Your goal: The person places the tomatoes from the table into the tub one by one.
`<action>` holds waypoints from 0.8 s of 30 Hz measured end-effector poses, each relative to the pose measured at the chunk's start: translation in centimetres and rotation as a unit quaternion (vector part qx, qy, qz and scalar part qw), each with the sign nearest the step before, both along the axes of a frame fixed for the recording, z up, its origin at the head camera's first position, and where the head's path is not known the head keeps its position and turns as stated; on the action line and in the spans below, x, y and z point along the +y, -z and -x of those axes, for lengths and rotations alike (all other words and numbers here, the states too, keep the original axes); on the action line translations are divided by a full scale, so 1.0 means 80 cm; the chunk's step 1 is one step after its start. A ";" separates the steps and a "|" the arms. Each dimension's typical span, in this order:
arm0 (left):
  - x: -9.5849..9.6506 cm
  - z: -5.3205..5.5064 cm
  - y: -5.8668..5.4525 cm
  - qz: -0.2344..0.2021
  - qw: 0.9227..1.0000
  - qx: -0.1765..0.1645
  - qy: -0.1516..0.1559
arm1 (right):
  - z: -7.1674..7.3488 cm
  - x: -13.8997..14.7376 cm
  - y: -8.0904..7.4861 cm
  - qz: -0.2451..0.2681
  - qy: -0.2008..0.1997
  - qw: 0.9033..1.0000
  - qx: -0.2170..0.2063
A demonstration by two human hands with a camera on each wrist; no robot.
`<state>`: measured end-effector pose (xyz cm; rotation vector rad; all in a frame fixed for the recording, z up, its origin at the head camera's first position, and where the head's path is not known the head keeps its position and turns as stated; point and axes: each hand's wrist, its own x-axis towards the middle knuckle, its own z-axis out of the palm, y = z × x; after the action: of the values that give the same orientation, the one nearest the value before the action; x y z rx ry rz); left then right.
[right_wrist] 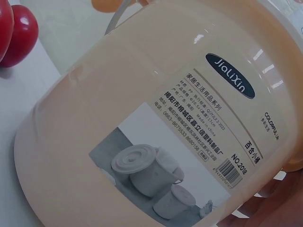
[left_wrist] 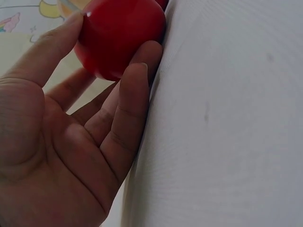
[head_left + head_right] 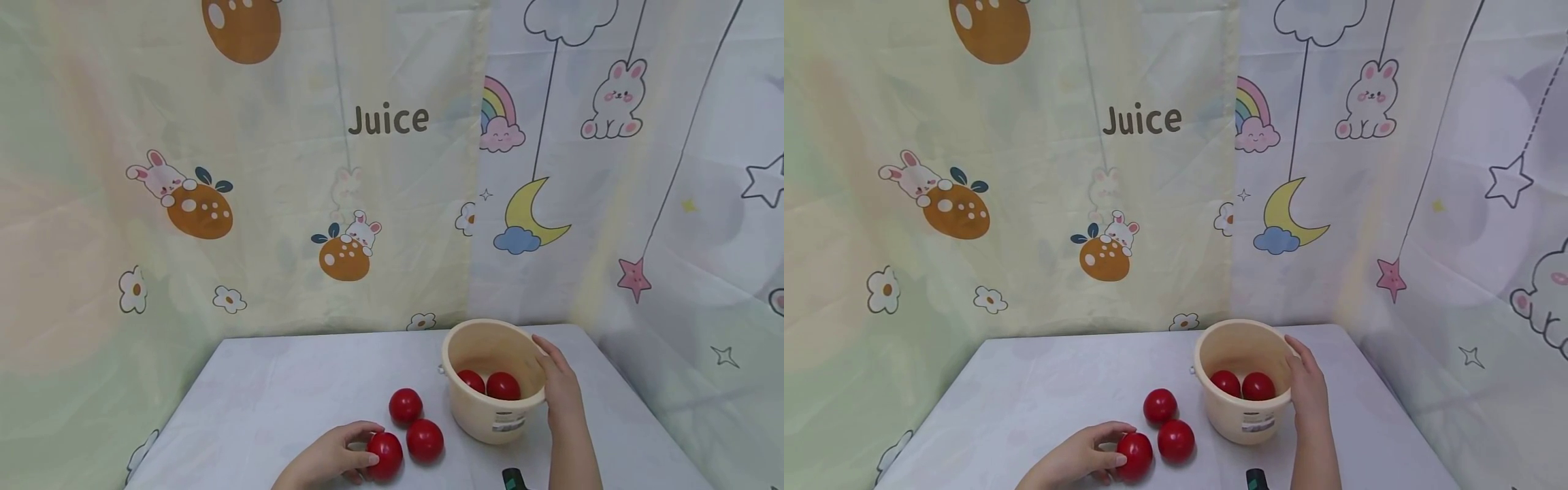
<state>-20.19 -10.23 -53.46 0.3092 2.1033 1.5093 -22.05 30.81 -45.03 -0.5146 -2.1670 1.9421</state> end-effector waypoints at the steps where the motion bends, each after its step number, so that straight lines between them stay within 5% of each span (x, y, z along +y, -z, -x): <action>1: 0.000 0.000 0.000 -0.003 1.000 -0.001 0.001 | 0.000 0.000 0.000 0.000 0.000 1.000 0.000; 12: -0.002 0.000 -0.014 0.013 1.000 0.017 0.003 | -0.001 0.000 -0.001 -0.001 -0.003 1.000 0.001; 24: -0.009 0.018 -0.051 0.021 0.997 0.070 0.002 | -0.001 0.000 -0.001 -0.007 -0.006 1.000 0.000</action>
<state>-21.63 -10.95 -49.39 0.4157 2.2385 1.4766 -21.97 30.82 -44.93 -0.5015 -2.1880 1.9312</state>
